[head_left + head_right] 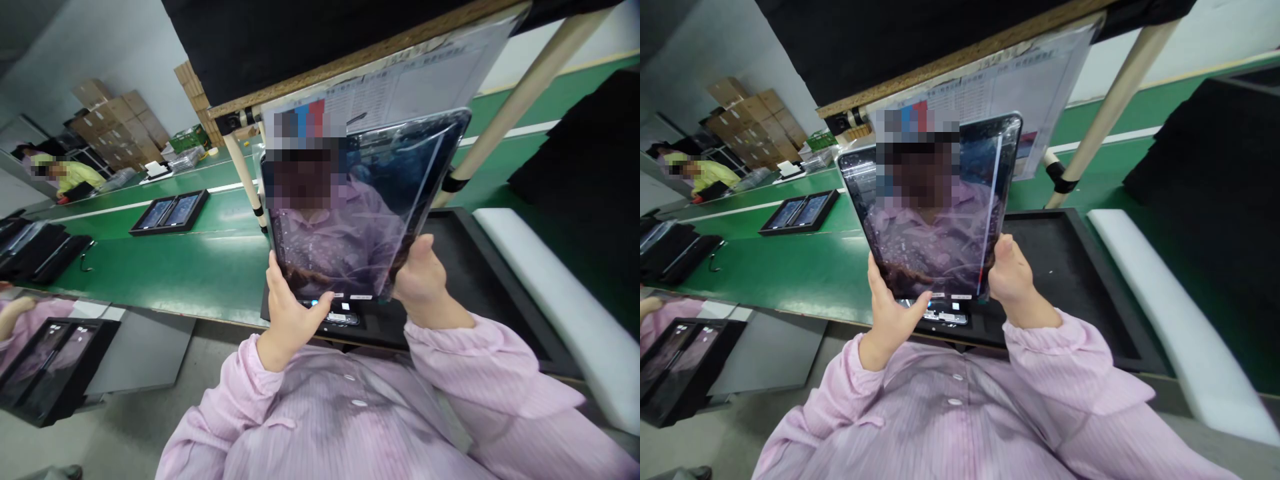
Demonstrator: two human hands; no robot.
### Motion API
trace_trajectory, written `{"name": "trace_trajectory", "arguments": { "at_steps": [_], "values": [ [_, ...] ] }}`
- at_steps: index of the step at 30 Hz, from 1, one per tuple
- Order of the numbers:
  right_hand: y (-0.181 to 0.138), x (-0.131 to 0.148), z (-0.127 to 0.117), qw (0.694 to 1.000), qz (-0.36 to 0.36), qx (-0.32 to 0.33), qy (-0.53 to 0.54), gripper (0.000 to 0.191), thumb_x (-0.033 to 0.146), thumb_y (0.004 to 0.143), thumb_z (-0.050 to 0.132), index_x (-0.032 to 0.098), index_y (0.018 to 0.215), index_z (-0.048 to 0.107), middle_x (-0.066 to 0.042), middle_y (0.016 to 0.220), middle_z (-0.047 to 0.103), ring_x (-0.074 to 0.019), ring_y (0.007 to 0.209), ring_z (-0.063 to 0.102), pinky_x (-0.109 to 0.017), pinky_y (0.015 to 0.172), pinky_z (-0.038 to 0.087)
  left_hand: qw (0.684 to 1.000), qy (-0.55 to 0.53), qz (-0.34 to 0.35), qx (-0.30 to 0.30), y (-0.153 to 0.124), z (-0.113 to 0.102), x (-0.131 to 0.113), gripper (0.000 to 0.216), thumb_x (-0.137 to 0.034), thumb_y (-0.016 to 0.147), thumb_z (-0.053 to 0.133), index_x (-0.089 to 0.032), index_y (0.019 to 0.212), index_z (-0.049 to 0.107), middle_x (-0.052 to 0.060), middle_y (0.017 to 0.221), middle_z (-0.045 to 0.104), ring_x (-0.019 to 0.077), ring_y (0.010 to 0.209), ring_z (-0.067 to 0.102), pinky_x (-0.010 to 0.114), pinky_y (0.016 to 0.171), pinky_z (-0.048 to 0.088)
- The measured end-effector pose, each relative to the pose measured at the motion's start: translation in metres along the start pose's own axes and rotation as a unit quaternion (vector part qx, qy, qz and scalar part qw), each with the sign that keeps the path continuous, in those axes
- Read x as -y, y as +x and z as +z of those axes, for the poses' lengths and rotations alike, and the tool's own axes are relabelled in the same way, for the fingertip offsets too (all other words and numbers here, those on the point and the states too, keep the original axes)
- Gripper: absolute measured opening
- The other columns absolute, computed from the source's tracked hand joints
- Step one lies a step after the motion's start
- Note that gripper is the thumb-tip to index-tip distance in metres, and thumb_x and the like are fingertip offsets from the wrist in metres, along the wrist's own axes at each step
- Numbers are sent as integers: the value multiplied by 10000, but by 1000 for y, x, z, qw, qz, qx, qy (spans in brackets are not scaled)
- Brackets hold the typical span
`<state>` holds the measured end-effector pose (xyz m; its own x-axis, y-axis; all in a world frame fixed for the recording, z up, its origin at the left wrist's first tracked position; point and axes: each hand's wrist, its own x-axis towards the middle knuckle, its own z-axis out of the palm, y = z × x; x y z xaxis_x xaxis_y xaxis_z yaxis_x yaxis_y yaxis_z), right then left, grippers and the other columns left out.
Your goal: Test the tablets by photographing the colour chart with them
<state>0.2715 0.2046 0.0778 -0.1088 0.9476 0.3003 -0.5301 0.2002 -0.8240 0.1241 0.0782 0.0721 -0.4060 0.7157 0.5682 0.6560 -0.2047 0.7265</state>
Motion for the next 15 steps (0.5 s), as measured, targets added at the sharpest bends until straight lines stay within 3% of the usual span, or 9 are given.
{"name": "trace_trajectory", "arguments": {
  "at_steps": [4, 8, 12, 15],
  "values": [
    [-2, 3, 1, 999, -16, 8, -31, 748, 934, 673, 585, 205, 832, 634, -78, 795, 680, -273, 978, 695, -420, 849, 615, 1000, 0, -1, 1, -1, 0, 2, 1096, -440, 733, 820, -177, 1577, 172, 236, 1557, 354, 380, 1474, 348, 538, 1171, 367],
    [-1, 2, -2, 992, -66, -33, -101, 747, 931, 731, 529, 187, 746, 597, -69, 732, 633, -238, 854, 684, -358, 728, 616, 999, -36, -4, 20, 0, -7, 6, 1067, -482, 742, 807, -172, 1579, 222, 211, 1497, 435, 359, 1411, 432, 508, 1164, 381],
    [2, -6, -13, 974, -90, -93, -189, 756, 916, 801, 451, 186, 605, 410, -43, 567, 458, -163, 579, 538, -309, 495, 517, 986, -168, 3, 14, 10, -23, 11, 709, -495, 900, 643, -241, 1519, 407, 133, 1367, 534, 286, 1311, 505, 459, 1151, 394],
    [0, -8, -24, 946, -83, -150, -275, 761, 913, 847, 355, 196, 596, 339, -45, 536, 343, -181, 622, 533, -347, 532, 526, 961, -267, -11, -67, 20, -39, 8, 504, -381, 946, 621, -342, 1436, 511, 64, 1268, 545, 190, 1178, 547, 330, 1043, 464]
  ]
}}
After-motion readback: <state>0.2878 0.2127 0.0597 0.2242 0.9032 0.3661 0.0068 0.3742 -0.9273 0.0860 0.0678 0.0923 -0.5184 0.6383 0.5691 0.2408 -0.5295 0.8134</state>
